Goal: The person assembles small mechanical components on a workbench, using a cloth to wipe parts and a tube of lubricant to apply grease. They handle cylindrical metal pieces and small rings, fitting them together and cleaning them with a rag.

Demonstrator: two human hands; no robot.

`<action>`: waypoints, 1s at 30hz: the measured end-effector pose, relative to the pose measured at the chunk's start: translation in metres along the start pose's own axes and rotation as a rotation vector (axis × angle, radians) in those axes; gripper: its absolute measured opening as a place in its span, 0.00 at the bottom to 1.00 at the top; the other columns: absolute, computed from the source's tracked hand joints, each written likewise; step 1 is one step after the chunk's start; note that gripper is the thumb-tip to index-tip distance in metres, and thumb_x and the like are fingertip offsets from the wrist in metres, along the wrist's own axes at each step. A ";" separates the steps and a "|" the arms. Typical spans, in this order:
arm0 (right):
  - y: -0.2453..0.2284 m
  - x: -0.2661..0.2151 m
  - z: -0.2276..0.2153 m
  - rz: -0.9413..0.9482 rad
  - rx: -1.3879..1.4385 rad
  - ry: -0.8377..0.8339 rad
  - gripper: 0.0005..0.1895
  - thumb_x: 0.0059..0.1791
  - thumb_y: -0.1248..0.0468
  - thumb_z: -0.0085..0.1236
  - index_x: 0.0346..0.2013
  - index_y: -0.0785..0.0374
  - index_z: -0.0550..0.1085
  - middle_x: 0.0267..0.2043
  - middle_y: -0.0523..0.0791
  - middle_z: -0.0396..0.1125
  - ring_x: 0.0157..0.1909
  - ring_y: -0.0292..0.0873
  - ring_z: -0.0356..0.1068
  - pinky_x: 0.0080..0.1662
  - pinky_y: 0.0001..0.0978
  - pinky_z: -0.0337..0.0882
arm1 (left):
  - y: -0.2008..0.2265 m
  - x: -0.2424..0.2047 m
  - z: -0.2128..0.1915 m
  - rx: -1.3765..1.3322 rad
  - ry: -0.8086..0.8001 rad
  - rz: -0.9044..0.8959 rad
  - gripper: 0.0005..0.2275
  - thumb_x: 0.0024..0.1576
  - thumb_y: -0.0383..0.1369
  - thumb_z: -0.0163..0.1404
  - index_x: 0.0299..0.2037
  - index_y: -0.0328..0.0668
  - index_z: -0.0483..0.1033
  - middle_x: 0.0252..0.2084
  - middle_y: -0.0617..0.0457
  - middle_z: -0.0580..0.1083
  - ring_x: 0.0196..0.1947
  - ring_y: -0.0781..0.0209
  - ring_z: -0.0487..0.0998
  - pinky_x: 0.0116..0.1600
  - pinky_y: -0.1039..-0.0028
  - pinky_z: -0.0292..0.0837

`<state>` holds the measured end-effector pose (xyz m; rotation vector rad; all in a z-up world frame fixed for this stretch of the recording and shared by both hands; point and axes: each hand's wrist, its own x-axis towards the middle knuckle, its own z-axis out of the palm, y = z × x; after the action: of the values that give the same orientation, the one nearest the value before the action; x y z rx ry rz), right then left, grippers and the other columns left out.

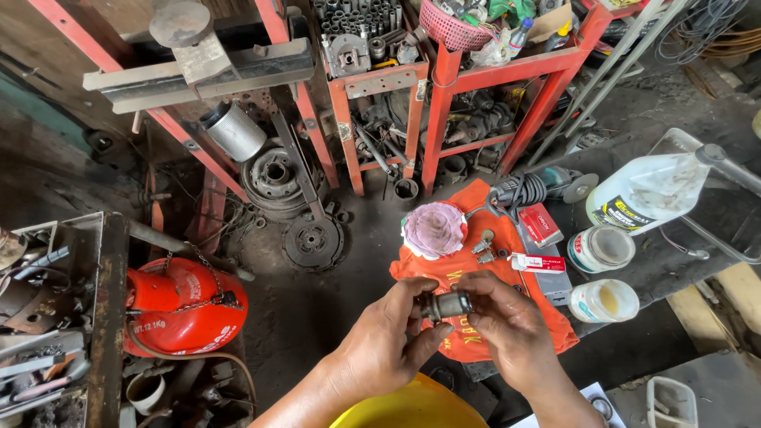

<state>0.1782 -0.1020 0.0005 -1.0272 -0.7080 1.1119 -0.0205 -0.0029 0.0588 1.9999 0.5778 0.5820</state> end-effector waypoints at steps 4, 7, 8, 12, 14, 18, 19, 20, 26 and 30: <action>-0.006 0.002 -0.006 0.010 -0.094 -0.017 0.22 0.40 0.78 0.51 0.49 0.72 0.75 0.51 0.52 0.67 0.53 0.49 0.71 0.51 0.37 0.71 | -0.001 0.000 -0.002 0.017 -0.032 0.024 0.21 0.56 0.38 0.59 0.55 0.41 0.65 0.33 0.54 0.72 0.24 0.59 0.72 0.33 0.68 0.73; -0.021 0.001 0.000 -0.072 -0.228 -0.096 0.20 0.41 0.80 0.47 0.46 0.69 0.74 0.53 0.53 0.64 0.58 0.48 0.67 0.54 0.36 0.70 | -0.006 0.000 -0.002 0.041 -0.056 0.057 0.22 0.56 0.39 0.60 0.54 0.41 0.64 0.37 0.51 0.73 0.23 0.57 0.74 0.32 0.66 0.73; -0.028 0.002 0.004 -0.141 -0.308 -0.156 0.21 0.41 0.83 0.43 0.45 0.68 0.74 0.52 0.54 0.63 0.61 0.47 0.65 0.57 0.37 0.70 | -0.007 0.000 -0.002 0.061 -0.064 0.088 0.21 0.57 0.39 0.60 0.54 0.41 0.64 0.36 0.51 0.73 0.22 0.56 0.72 0.31 0.65 0.72; -0.046 -0.002 0.014 -0.281 -0.459 -0.205 0.06 0.53 0.68 0.49 0.40 0.63 0.76 0.50 0.51 0.61 0.43 0.39 0.63 0.32 0.23 0.66 | -0.008 0.003 -0.003 0.045 -0.082 0.020 0.21 0.57 0.40 0.59 0.54 0.42 0.64 0.37 0.51 0.74 0.24 0.56 0.74 0.33 0.66 0.73; -0.046 -0.005 0.011 -0.507 -0.592 -0.125 0.15 0.43 0.82 0.50 0.28 0.60 0.78 0.52 0.51 0.63 0.56 0.47 0.67 0.55 0.36 0.68 | -0.011 0.005 -0.003 0.005 -0.075 0.010 0.22 0.57 0.38 0.59 0.56 0.41 0.64 0.44 0.49 0.75 0.29 0.55 0.80 0.38 0.68 0.79; -0.054 -0.004 0.011 -0.442 -0.584 -0.050 0.08 0.54 0.66 0.50 0.34 0.65 0.76 0.52 0.53 0.62 0.58 0.47 0.67 0.57 0.39 0.72 | -0.010 0.007 -0.003 -0.002 -0.072 0.025 0.20 0.58 0.36 0.59 0.55 0.42 0.65 0.36 0.53 0.72 0.21 0.59 0.67 0.32 0.69 0.72; -0.057 -0.002 0.014 -0.418 -0.654 -0.080 0.10 0.51 0.73 0.44 0.40 0.67 0.74 0.55 0.53 0.62 0.61 0.48 0.67 0.59 0.38 0.75 | -0.010 0.007 -0.003 0.017 -0.066 0.058 0.20 0.58 0.37 0.59 0.55 0.41 0.65 0.37 0.51 0.72 0.22 0.58 0.68 0.32 0.68 0.71; -0.061 0.001 0.016 -0.399 -0.725 -0.108 0.19 0.47 0.81 0.37 0.47 0.69 0.73 0.58 0.53 0.62 0.64 0.49 0.67 0.60 0.37 0.78 | -0.010 0.009 -0.003 0.039 -0.062 0.097 0.21 0.58 0.37 0.60 0.55 0.39 0.65 0.38 0.50 0.72 0.23 0.58 0.69 0.31 0.67 0.70; -0.067 0.011 0.014 -0.478 -1.027 -0.260 0.30 0.43 0.82 0.40 0.50 0.56 0.78 0.63 0.51 0.63 0.67 0.50 0.66 0.65 0.40 0.66 | -0.006 0.013 -0.002 0.003 -0.074 0.023 0.20 0.57 0.39 0.60 0.54 0.44 0.67 0.38 0.52 0.74 0.25 0.58 0.72 0.31 0.68 0.73; -0.064 0.011 0.004 -0.735 -1.189 -0.246 0.25 0.52 0.76 0.41 0.54 0.49 0.78 0.62 0.50 0.63 0.60 0.53 0.63 0.60 0.44 0.70 | -0.014 0.011 0.007 -0.216 -0.037 -0.048 0.20 0.57 0.37 0.61 0.53 0.38 0.66 0.26 0.58 0.65 0.22 0.68 0.62 0.27 0.74 0.63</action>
<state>0.2020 -0.0964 0.0607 -1.3984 -1.8728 0.0711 -0.0098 0.0047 0.0453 1.7855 0.5164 0.5535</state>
